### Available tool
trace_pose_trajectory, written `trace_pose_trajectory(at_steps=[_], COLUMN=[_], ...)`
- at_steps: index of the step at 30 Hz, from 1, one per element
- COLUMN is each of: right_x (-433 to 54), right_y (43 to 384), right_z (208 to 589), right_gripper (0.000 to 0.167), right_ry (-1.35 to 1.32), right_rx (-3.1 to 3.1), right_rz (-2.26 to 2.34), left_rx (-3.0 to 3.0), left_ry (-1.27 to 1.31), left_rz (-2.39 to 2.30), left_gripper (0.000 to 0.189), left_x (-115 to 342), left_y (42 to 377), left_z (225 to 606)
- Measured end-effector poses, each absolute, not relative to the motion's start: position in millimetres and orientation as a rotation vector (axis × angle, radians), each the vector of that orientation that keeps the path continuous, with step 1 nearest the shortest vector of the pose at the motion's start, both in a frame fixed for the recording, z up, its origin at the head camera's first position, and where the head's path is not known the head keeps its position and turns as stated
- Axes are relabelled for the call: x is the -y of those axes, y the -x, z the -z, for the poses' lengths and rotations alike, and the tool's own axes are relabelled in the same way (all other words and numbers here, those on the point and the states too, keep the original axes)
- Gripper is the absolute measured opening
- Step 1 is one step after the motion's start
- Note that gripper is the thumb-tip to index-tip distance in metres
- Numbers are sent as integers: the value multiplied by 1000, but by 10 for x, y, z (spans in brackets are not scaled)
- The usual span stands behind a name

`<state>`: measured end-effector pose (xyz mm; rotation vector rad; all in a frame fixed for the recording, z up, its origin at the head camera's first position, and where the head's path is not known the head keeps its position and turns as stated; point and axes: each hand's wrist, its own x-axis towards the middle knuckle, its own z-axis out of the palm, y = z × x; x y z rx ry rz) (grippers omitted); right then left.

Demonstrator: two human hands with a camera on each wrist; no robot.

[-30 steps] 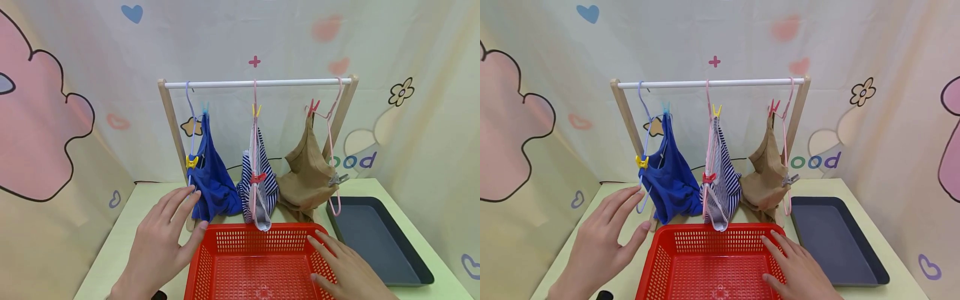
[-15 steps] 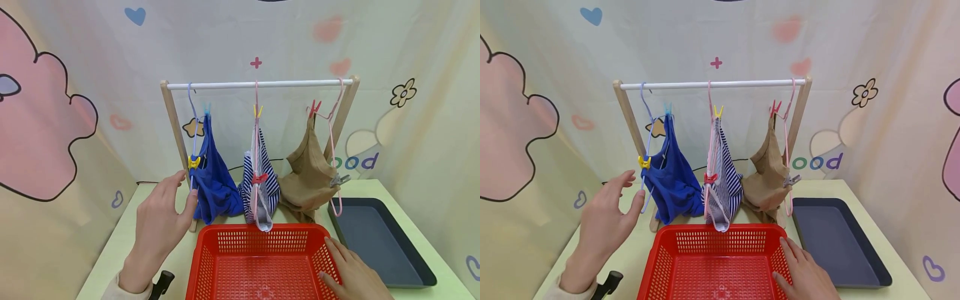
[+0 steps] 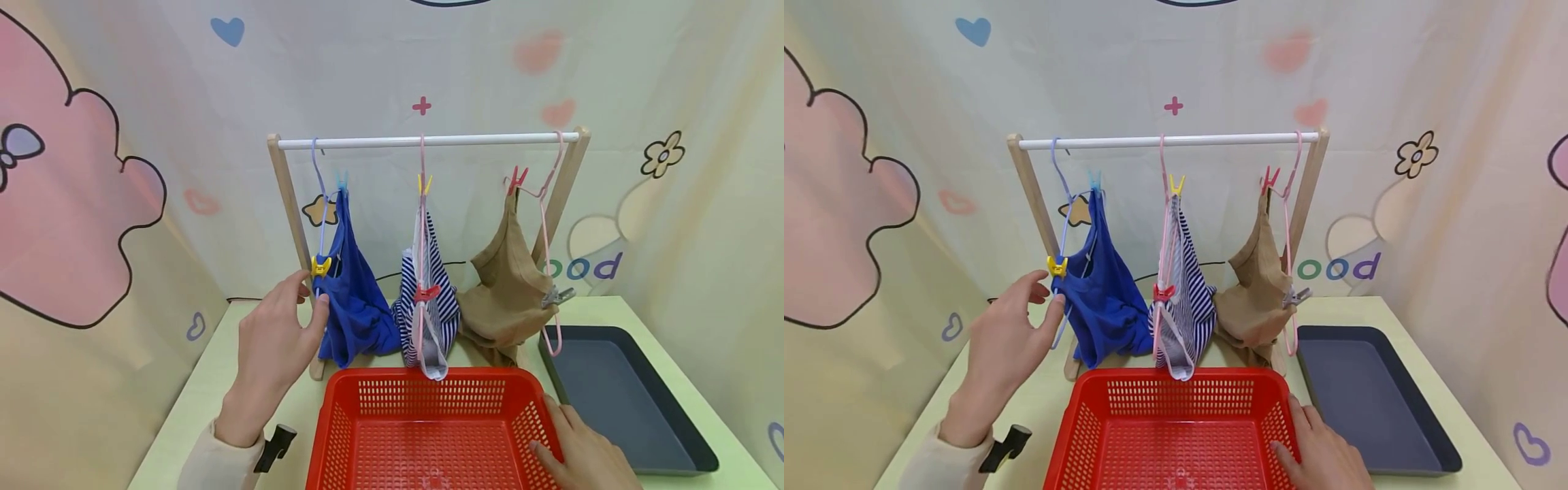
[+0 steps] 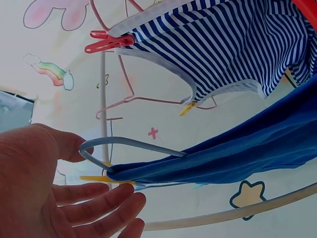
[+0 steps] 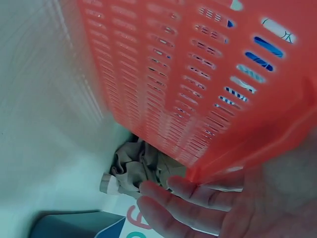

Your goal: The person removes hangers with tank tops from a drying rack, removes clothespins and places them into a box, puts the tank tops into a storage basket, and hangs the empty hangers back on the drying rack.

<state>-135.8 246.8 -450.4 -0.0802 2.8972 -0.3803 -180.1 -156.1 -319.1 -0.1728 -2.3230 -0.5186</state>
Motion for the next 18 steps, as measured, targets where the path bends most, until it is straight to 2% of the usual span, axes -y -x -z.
trace_pose_trajectory(at_steps=[8, 14, 18], right_x=[-2476, -2481, -2480], right_y=[1386, 1384, 1381], right_z=[4533, 4550, 4557], right_gripper=[96, 91, 90], right_ry=[-1, -49, -54], right_rx=[-2833, -2811, -2811], right_rz=[450, 467, 461], left_rx=[2367, 2460, 2483], left_ry=[60, -26, -35], left_rz=[569, 614, 636], left_gripper=[36, 45, 43], left_x=[1519, 1515, 1511], left_y=[1873, 1935, 1978], left_z=[3150, 3127, 3122])
